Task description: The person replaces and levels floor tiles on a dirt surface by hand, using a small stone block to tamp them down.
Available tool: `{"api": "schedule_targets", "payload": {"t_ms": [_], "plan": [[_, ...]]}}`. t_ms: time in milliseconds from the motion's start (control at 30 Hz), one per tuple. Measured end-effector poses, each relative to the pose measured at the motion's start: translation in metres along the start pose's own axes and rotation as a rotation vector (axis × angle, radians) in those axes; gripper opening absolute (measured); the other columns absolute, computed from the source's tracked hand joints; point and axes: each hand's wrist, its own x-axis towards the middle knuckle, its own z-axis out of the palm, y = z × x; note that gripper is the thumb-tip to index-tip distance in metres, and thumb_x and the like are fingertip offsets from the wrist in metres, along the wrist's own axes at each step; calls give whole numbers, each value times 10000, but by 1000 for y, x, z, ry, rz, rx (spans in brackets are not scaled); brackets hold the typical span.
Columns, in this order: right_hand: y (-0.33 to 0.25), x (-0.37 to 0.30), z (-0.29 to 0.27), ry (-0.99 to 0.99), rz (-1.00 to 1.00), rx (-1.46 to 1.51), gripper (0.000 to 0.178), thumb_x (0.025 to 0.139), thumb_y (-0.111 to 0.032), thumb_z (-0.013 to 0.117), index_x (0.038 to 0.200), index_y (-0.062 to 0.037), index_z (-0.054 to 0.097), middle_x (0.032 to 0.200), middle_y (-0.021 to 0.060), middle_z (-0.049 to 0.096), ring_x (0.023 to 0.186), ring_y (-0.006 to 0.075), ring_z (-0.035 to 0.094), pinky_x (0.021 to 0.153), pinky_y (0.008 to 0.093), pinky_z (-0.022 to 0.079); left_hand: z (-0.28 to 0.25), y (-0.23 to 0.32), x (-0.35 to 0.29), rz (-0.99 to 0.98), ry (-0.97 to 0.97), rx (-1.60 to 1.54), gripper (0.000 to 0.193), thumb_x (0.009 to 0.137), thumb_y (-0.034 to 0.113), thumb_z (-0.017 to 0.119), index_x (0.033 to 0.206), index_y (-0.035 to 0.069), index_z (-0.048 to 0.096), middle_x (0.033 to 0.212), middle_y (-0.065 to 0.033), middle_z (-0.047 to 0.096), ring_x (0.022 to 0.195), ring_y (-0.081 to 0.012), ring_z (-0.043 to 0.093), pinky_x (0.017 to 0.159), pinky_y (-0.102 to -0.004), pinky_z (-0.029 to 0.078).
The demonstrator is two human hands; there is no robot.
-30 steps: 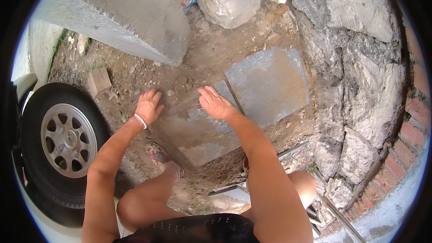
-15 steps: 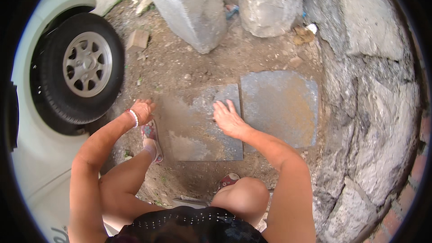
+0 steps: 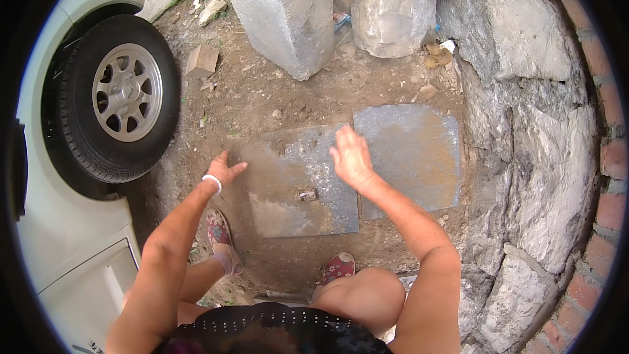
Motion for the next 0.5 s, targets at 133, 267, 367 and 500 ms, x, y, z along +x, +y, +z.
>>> {"api": "schedule_targets", "payload": {"t_ms": [133,267,367,500], "plan": [[67,80,-37,319,379,-225,596,758,-131,625,1246,65,345,1353,223,293,1221,394,327,997,474,321,44,52,-27,-141,10,-268,1153,544,488,810,1395,46,170,1450,-221,134,1333,-382,152,1055,-458,269],[70,123,-16,428,784,-196,760,691,-157,658,1309,53,269,1413,181,186,1286,424,202,1025,497,290,55,73,-28,-277,-21,-260,1271,496,390,861,1417,96,37,1486,-165,27,1360,-372,37,1034,-577,221],[30,148,4,425,916,-170,809,647,-161,642,1321,73,260,1406,189,186,1297,475,137,1027,514,275,62,64,-22,-352,-69,-285,1314,517,354,864,1417,112,-63,1497,-113,-63,1366,-368,-38,990,-665,196],[27,155,31,382,821,-362,743,643,-175,625,1244,159,343,1365,245,233,1289,494,141,1017,510,274,66,65,-18,-343,-99,-320,1343,522,356,862,1410,129,-120,1493,-105,-126,1365,-368,-81,982,-680,165]]}}
